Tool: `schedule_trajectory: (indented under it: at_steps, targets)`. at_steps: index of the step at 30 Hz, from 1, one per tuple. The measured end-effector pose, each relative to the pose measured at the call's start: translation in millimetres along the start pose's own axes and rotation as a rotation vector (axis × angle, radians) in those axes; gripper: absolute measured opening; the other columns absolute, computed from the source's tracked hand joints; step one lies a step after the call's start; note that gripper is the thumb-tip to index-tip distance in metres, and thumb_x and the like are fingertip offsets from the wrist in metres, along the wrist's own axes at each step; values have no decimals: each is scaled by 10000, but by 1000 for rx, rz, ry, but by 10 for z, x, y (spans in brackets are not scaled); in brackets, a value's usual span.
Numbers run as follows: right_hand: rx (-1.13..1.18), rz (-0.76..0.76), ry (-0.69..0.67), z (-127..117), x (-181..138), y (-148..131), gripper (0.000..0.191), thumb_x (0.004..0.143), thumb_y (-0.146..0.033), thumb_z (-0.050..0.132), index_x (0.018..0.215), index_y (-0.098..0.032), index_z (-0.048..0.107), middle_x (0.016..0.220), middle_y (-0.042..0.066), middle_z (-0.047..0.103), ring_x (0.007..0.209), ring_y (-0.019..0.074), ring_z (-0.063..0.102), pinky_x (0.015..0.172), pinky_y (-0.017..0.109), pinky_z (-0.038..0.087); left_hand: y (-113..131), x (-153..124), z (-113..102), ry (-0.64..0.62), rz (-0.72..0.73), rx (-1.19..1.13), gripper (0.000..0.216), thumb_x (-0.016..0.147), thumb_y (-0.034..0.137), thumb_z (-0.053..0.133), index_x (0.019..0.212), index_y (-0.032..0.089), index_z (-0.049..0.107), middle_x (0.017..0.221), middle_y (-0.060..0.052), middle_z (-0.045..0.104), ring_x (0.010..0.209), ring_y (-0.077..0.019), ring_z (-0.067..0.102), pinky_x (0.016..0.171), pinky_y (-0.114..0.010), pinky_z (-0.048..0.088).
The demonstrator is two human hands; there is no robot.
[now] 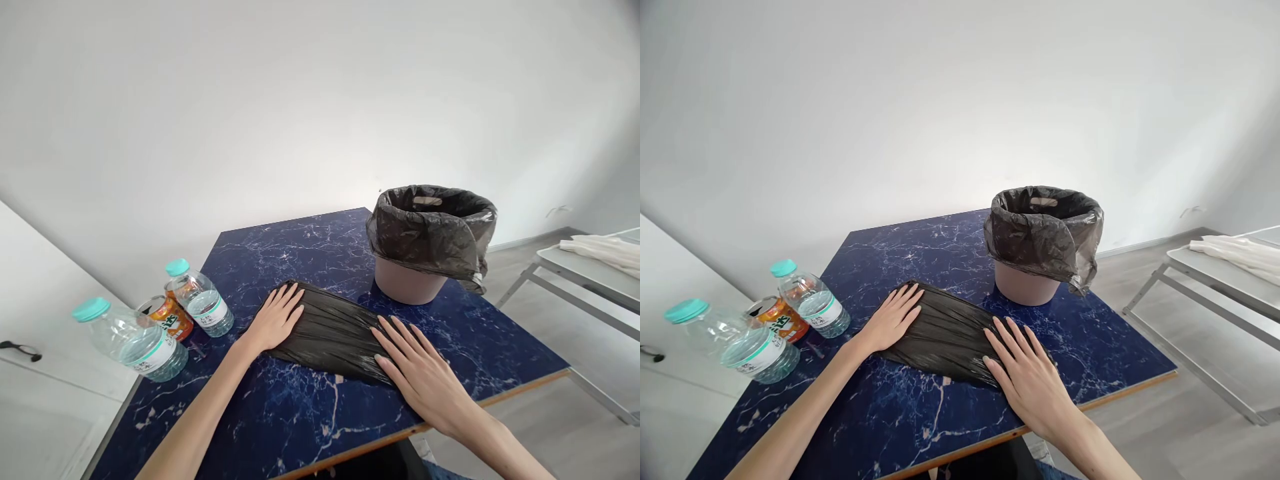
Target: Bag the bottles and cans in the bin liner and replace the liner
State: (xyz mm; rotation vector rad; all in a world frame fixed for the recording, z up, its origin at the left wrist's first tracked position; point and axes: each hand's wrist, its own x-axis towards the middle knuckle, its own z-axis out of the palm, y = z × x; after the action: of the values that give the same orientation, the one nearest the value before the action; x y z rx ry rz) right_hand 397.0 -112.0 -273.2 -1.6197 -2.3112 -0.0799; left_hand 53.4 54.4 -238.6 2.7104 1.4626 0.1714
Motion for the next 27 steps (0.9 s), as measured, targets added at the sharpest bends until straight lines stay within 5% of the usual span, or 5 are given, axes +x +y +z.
schedule_trajectory:
  at_steps: [5,13,18,27]
  targets:
    - [71,-45,-67,-43,51,184,629,1153,-480,339,1734,-381,119,1782,-35,180,1654,282,184,1334,586,294,43,-179,-44,37,-14,-49,638,1140,571,284,1697,273,365,1784,-41,268,1665,-312,208,1360,-565,212]
    - [140,-91,-76,-113,96,491,622,1143,-485,403,1726,-397,205,1786,-21,226,1652,278,207,1333,579,297,258,-796,-385,187,117,-57,387,1119,443,482,1459,312,612,1585,-32,595,1543,-291,475,1296,-554,391]
    - [122,-75,193,-162,10,-21,599,1127,-396,478,1696,-286,325,1786,53,256,1650,290,249,1315,564,363,353,-1144,-492,221,109,-102,234,1106,414,513,1207,266,662,1269,-63,728,1249,-267,686,1062,-431,588]
    - [190,-395,88,-368,83,-817,625,1071,-469,571,1636,-233,447,1670,34,489,1573,322,422,1246,535,468,778,-1486,-643,228,172,-232,90,1026,234,604,1068,273,673,1095,-50,764,1119,-244,720,963,-365,615]
